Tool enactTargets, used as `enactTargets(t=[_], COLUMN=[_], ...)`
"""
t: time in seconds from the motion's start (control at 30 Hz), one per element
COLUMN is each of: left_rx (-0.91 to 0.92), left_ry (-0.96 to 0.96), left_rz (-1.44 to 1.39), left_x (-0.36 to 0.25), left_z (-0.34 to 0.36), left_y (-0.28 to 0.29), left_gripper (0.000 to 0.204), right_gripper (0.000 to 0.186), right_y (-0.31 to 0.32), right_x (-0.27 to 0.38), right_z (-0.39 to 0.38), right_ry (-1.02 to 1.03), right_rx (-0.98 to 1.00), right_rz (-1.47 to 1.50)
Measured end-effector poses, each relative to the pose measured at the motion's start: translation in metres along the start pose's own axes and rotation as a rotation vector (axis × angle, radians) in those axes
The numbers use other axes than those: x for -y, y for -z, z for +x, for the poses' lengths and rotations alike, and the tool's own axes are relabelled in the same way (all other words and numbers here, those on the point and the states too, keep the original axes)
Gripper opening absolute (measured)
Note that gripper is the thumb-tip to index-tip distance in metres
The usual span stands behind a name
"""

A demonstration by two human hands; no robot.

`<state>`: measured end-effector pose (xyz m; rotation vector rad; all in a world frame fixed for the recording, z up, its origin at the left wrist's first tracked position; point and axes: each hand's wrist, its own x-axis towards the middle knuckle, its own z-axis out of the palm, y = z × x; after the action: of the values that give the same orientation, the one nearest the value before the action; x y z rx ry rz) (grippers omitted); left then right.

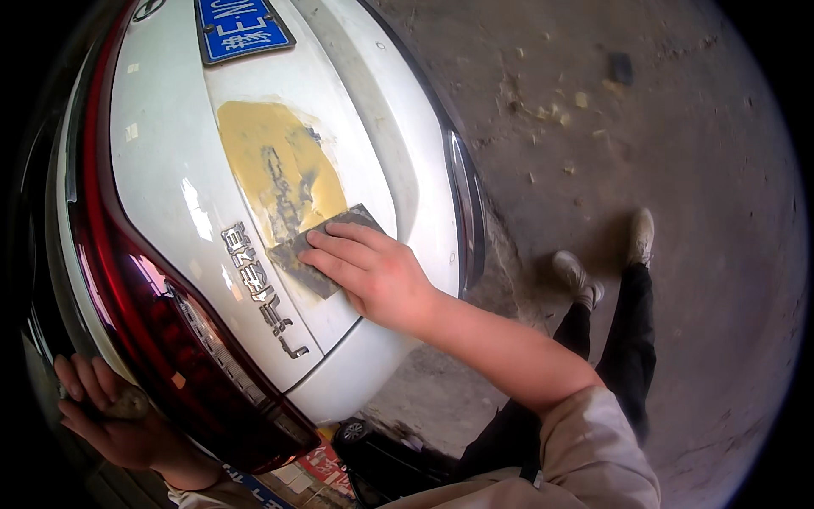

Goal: The person mixes a yellow paste on a metal scraper and applies it to the rear bumper of a white car. They spread the filler over a damaged area using a putty knife, smoothing the surface to prepare it for further repair.

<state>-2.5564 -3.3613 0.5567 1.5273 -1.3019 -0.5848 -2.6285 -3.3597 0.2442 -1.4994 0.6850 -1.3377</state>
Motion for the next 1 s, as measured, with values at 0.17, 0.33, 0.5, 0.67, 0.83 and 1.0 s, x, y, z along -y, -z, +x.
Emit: enactTargets(t=[0.17,0.33,0.5,0.67,0.83,1.0], left_rx=[0.004,0.019,0.118,0.146,0.705,0.894], left_ry=[0.017,0.051,0.170,0.362,0.705,0.716], left_rz=[-0.081,-0.072,-0.114,0.044,0.195,0.336], left_x=[-0.004,-0.010,-0.005,-0.020,-0.032,-0.029], left_z=[-0.001,-0.001,0.004,-0.001,0.022,0.030], left_y=[0.002,0.007,0.020,0.013,0.010,0.005], left_gripper=[0.025,0.026,0.034,0.049,0.030,0.029], right_gripper=[0.055,0.055,0.038,0.029,0.041,0.040], right_y=[-0.006,0.007,0.045,0.095,0.133,0.159], right_x=[0.008,0.016,0.033,0.059,0.093,0.144], right_z=[-0.021,-0.041,-0.040,0.010,0.047,0.084], right_ry=[0.015,0.061,-0.117,-0.346,-0.040,0.299], right_rx=[-0.018,0.070,-0.093,-0.389,-0.238,-0.155], right_rz=[-0.040,0.007,0.080,0.467,0.452,0.071])
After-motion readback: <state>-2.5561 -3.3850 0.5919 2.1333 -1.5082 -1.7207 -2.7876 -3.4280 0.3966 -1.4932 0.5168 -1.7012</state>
